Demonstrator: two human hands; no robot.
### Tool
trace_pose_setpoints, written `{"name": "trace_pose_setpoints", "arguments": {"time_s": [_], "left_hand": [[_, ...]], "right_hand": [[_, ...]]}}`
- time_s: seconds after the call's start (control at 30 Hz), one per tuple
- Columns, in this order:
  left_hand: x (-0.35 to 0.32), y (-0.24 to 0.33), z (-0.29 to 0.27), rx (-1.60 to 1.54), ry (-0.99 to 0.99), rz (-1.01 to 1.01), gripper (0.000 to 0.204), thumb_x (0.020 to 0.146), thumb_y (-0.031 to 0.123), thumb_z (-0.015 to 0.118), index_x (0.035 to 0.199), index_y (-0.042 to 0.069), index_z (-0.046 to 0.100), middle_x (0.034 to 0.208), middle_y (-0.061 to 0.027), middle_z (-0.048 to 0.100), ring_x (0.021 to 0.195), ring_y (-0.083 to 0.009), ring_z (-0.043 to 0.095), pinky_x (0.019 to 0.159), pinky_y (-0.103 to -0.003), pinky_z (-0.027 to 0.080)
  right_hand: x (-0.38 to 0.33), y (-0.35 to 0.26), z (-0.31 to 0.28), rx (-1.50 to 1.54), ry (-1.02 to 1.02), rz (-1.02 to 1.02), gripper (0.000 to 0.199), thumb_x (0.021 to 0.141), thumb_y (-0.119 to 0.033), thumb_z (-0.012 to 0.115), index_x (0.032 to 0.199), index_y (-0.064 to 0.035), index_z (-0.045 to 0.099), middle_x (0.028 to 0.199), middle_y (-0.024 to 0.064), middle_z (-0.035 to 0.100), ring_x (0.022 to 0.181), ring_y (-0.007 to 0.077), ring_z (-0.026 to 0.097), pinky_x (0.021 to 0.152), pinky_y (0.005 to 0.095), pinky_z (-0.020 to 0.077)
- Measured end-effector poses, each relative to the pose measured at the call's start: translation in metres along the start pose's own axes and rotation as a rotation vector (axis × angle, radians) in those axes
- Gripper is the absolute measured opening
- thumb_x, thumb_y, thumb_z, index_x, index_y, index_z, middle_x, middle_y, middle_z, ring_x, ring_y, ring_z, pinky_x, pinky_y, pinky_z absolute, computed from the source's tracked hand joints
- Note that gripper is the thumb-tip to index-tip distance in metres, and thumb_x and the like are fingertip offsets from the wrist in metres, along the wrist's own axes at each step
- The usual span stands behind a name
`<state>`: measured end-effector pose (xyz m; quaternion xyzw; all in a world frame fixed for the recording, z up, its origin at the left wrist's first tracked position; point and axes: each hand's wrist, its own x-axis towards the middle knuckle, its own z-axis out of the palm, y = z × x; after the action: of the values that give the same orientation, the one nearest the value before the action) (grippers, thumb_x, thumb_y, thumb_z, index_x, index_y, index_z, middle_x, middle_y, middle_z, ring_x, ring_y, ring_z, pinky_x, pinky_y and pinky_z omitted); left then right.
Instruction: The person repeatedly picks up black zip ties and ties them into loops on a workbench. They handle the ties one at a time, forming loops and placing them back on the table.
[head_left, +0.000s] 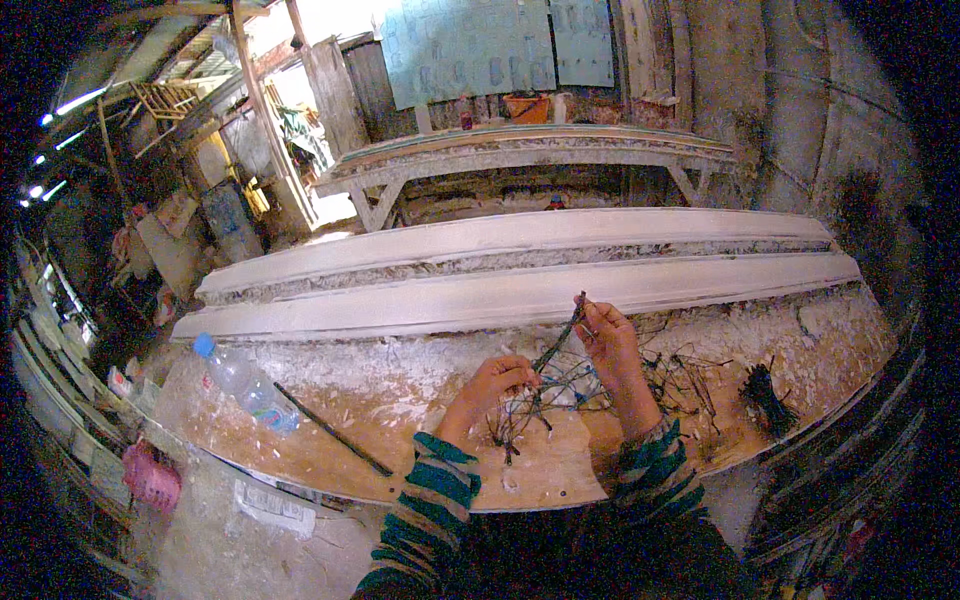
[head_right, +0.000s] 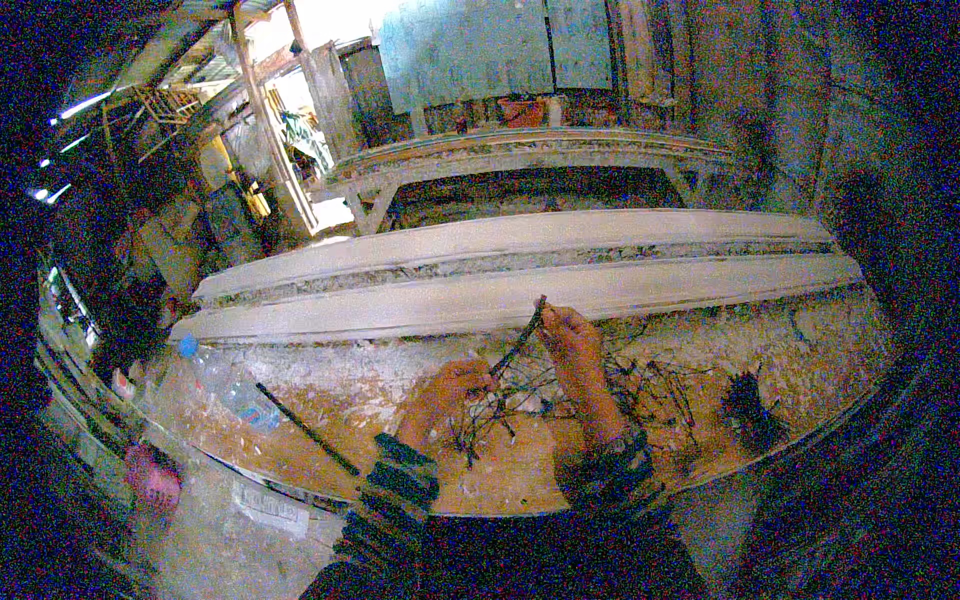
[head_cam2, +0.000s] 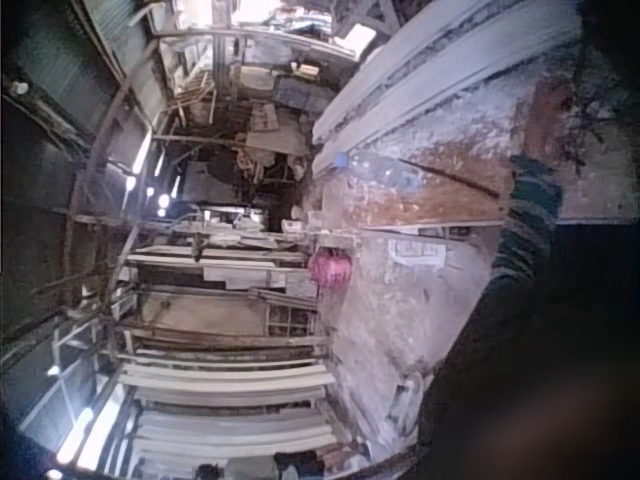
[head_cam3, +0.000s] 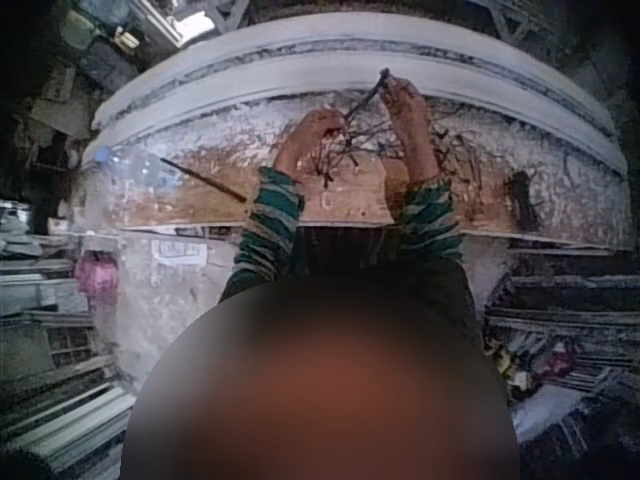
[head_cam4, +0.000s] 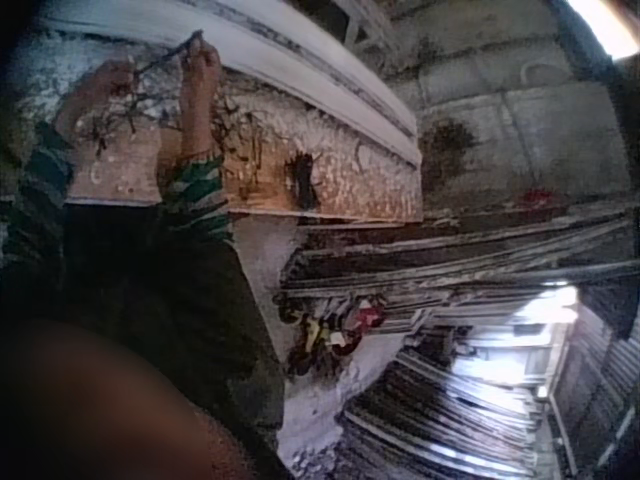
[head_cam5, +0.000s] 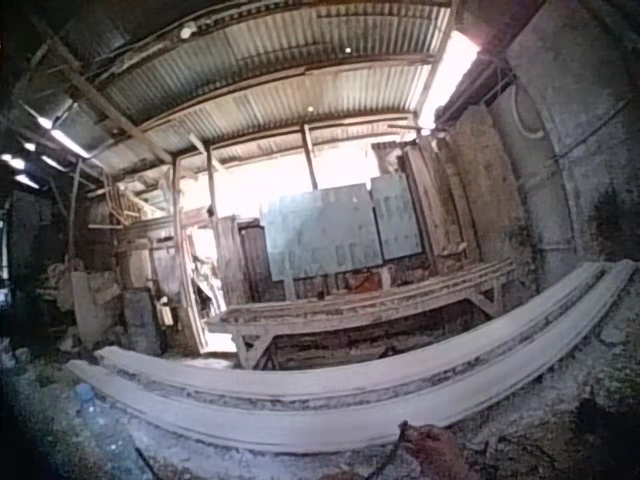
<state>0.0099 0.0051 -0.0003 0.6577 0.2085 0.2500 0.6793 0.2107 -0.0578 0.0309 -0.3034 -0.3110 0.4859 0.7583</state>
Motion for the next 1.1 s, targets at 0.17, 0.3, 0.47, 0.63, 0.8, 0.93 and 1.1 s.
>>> {"name": "trace_pose_setpoints", "arguments": {"time_s": [0.17, 0.3, 0.47, 0.63, 0.8, 0.93, 1.1], "left_hand": [[0.002, -0.003, -0.002, 0.006, -0.056, 0.048, 0.015, 0.083, 0.018, 0.052, 0.081, 0.007, 0.061, 0.076, 0.0018, 0.061, 0.062, -0.0046, 0.046, 0.054, -0.019, 0.035], [0.001, -0.003, -0.001, -0.004, -0.034, 0.033, 0.015, 0.083, 0.018, 0.052, 0.083, 0.006, 0.061, 0.076, 0.0015, 0.061, 0.062, -0.0046, 0.046, 0.053, -0.019, 0.034], [0.002, -0.008, -0.004, 0.017, 0.044, -0.044, 0.015, 0.083, 0.017, 0.052, 0.088, 0.005, 0.061, 0.081, -0.0004, 0.062, 0.066, -0.0059, 0.05, 0.058, -0.019, 0.038], [0.008, -0.013, -0.005, -0.141, 0.117, 0.06, 0.017, 0.082, 0.019, 0.054, 0.091, 0.005, 0.06, 0.089, -0.0034, 0.062, 0.079, -0.0109, 0.055, 0.071, -0.023, 0.043], [0.004, -0.008, -0.005, -0.323, 0.237, 0.012, 0.017, 0.081, 0.022, 0.057, 0.089, 0.007, 0.06, 0.088, -0.0034, 0.061, 0.082, -0.0125, 0.055, 0.072, -0.027, 0.043], [0.004, -0.007, -0.005, -0.283, 0.351, 0.025, 0.018, 0.081, 0.025, 0.058, 0.087, 0.008, 0.061, 0.085, -0.0022, 0.06, 0.081, -0.012, 0.054, 0.069, -0.027, 0.043], [0.004, -0.009, -0.006, -0.313, 0.352, 0.045, 0.016, 0.082, 0.025, 0.058, 0.086, 0.009, 0.061, 0.084, -0.0006, 0.06, 0.076, -0.0099, 0.053, 0.067, -0.025, 0.043]], "right_hand": [[-0.002, -0.002, 0.003, -0.002, 0.017, -0.033, 0.004, 0.081, -0.01, 0.059, 0.083, -0.0101, 0.056, 0.095, 0.0026, 0.061, 0.078, 0.0075, 0.056, 0.069, 0.0223, 0.0468], [0.0, -0.001, 0.002, -0.062, 0.039, -0.051, 0.005, 0.081, -0.011, 0.06, 0.083, -0.0106, 0.056, 0.09, 0.0016, 0.061, 0.074, 0.0075, 0.055, 0.067, 0.0219, 0.0466], [-0.001, -0.001, 0.004, -0.058, 0.081, -0.091, 0.005, 0.08, -0.011, 0.061, 0.082, -0.0111, 0.056, 0.083, 0.0, 0.061, 0.071, 0.0078, 0.055, 0.064, 0.0217, 0.0466], [-0.002, -0.001, 0.006, -0.039, 0.135, -0.149, 0.006, 0.08, -0.011, 0.061, 0.083, -0.0111, 0.056, 0.079, -0.0003, 0.06, 0.068, 0.0085, 0.056, 0.06, 0.021, 0.0467], [-0.001, -0.003, 0.008, -0.059, 0.131, -0.157, 0.012, 0.079, -0.009, 0.062, 0.089, -0.0092, 0.056, 0.078, 0.001, 0.06, 0.067, 0.0087, 0.056, 0.059, 0.0205, 0.047], [-0.002, -0.003, 0.009, -0.106, 0.119, -0.15, 0.025, 0.078, -0.008, 0.062, 0.102, -0.0058, 0.055, 0.08, 0.0021, 0.061, 0.069, 0.0091, 0.057, 0.061, 0.0203, 0.0477], [-0.001, -0.003, 0.007, -0.107, 0.095, -0.156, 0.029, 0.078, -0.006, 0.062, 0.105, -0.0041, 0.055, 0.083, 0.0042, 0.061, 0.075, 0.011, 0.059, 0.066, 0.0214, 0.0483]]}}
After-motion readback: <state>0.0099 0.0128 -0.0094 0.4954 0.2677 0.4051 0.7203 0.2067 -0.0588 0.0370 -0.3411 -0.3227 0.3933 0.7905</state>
